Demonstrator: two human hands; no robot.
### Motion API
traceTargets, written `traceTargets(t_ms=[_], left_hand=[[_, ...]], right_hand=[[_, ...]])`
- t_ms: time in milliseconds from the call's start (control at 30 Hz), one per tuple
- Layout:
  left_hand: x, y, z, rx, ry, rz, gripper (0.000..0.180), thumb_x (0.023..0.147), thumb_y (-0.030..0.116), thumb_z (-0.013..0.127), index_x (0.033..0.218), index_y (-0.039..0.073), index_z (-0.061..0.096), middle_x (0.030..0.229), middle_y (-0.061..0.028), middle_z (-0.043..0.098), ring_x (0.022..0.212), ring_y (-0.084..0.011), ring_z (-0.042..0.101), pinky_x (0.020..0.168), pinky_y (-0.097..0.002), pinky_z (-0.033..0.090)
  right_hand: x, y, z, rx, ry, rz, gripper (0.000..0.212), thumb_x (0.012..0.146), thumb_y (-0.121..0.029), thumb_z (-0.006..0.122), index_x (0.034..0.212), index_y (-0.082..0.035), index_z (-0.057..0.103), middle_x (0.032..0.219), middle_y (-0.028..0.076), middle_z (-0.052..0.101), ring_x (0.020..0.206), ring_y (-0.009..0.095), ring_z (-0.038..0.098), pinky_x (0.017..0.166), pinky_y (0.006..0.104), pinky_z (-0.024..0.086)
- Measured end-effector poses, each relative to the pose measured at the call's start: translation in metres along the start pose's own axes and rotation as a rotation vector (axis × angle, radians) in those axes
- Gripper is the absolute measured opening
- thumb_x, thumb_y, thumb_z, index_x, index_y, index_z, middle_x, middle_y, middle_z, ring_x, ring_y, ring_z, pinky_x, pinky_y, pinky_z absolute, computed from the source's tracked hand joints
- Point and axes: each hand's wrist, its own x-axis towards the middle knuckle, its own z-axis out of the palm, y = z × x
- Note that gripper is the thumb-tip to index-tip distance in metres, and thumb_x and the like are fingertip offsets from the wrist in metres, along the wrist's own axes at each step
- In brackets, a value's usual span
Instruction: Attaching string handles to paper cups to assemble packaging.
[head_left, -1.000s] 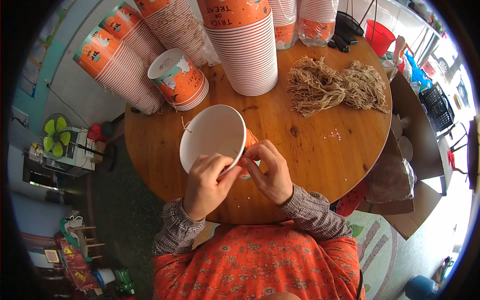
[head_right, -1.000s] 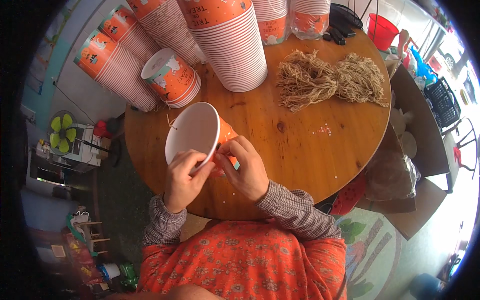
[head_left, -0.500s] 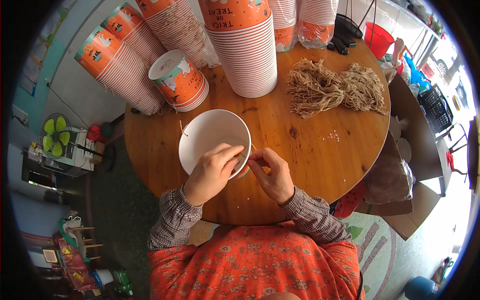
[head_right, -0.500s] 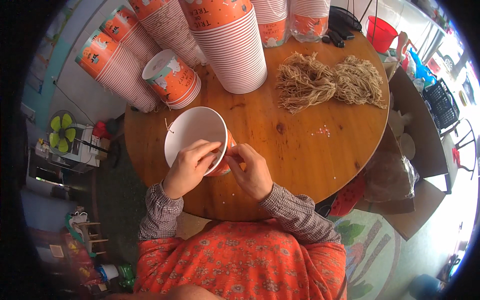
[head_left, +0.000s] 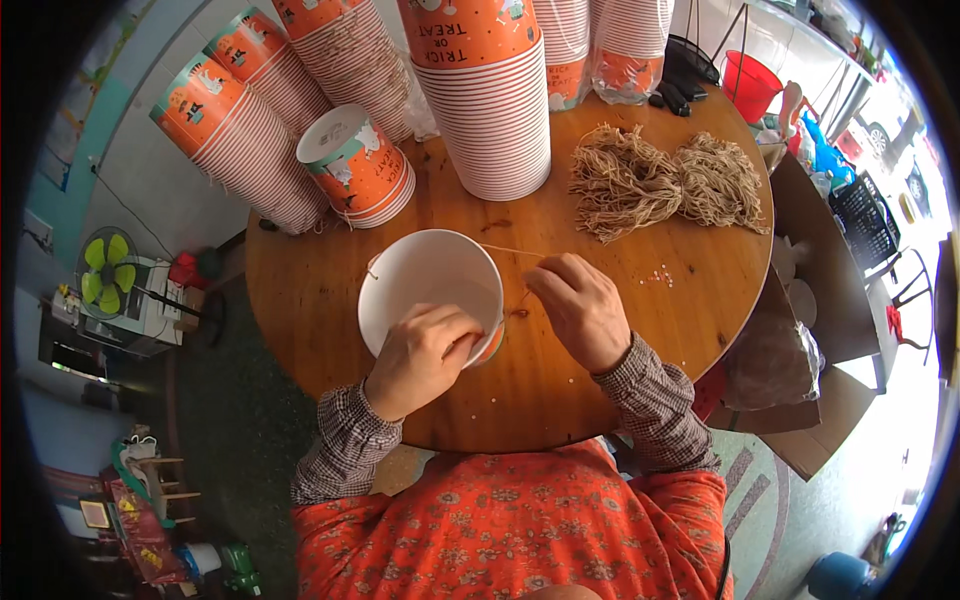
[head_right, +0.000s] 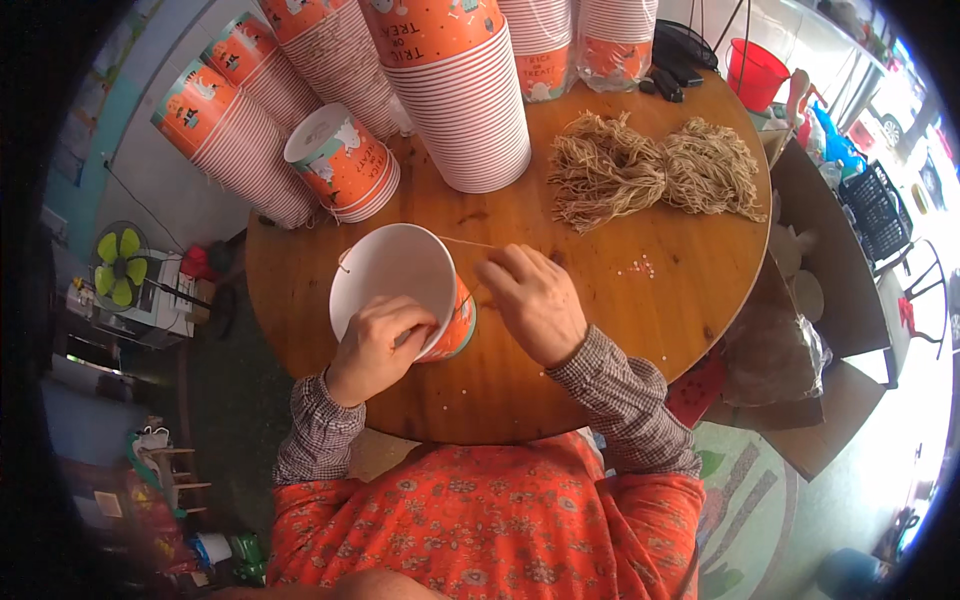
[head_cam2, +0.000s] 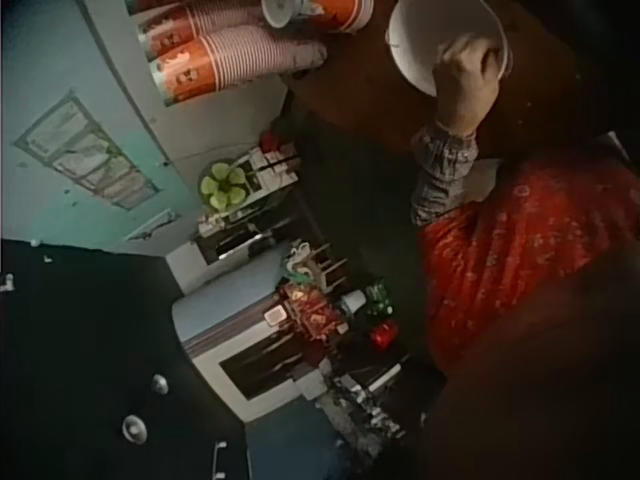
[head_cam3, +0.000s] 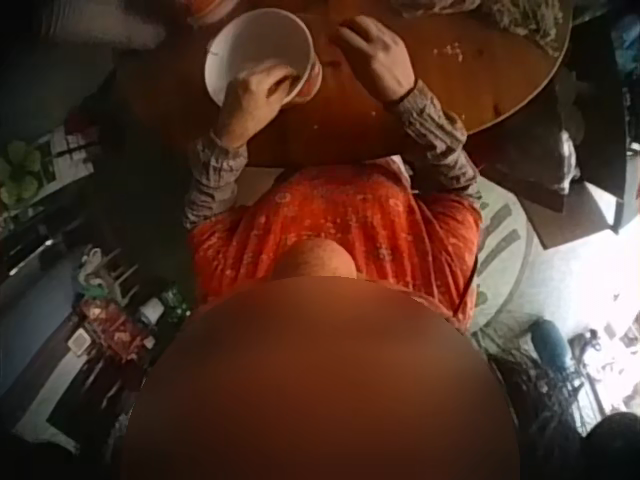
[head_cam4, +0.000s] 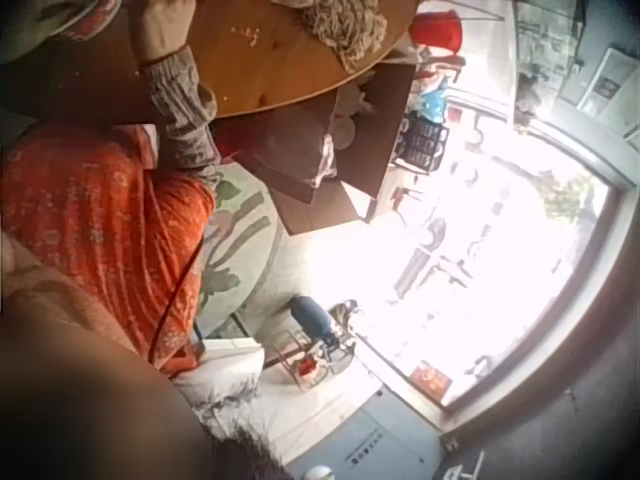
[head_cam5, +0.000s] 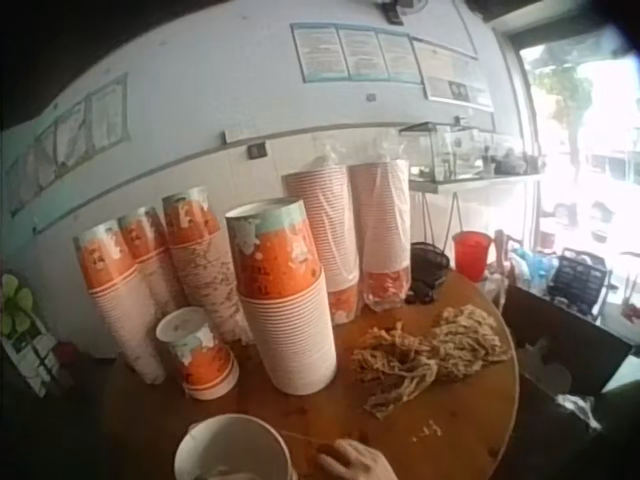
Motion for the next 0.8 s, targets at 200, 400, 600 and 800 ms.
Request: traceTargets(t_ms=[200, 400, 600, 800], left_hand=[[-0.006, -0.008, 0.001, 0.020, 0.027, 0.159, 0.011, 0.077, 0.002, 0.064, 0.088, 0.005, 0.064, 0.082, -0.0099, 0.064, 0.080, -0.0324, 0.061, 0.075, -0.0408, 0.048], [-0.015, -0.008, -0.009, -0.114, 0.208, -0.125, 0.007, 0.086, -0.001, 0.058, 0.092, -0.002, 0.061, 0.087, -0.0105, 0.066, 0.073, -0.0187, 0.065, 0.066, -0.0269, 0.050], [-0.018, 0.000, -0.023, -0.670, 0.166, -0.328, 0.010, 0.095, 0.004, 0.050, 0.096, -0.003, 0.056, 0.090, -0.0083, 0.065, 0.067, -0.0082, 0.058, 0.063, -0.0220, 0.048], [-0.020, 0.000, -0.020, -0.928, 0.193, -0.336, 0.013, 0.098, 0.010, 0.046, 0.098, -0.001, 0.052, 0.091, -0.0120, 0.065, 0.062, -0.0100, 0.057, 0.059, -0.0227, 0.048]], right_hand=[[0.011, -0.029, 0.012, 0.379, -0.128, -0.338, 0.026, 0.076, -0.005, 0.068, 0.101, 0.000, 0.063, 0.117, 0.018, 0.058, 0.114, 0.035, 0.057, 0.088, 0.0411, 0.053], [0.005, -0.045, 0.012, 0.437, -0.235, -0.122, 0.043, 0.077, -0.018, 0.074, 0.114, -0.005, 0.054, 0.123, 0.016, 0.051, 0.105, 0.034, 0.057, 0.088, 0.0403, 0.051], [0.004, -0.051, 0.010, 0.526, -0.232, 0.060, 0.042, 0.076, -0.008, 0.075, 0.113, -0.006, 0.055, 0.117, 0.014, 0.056, 0.101, 0.031, 0.061, 0.083, 0.0366, 0.054], [0.012, -0.053, 0.013, 0.571, -0.191, 0.127, 0.027, 0.080, -0.002, 0.070, 0.105, -0.003, 0.060, 0.116, 0.013, 0.058, 0.097, 0.025, 0.063, 0.077, 0.0322, 0.055]])
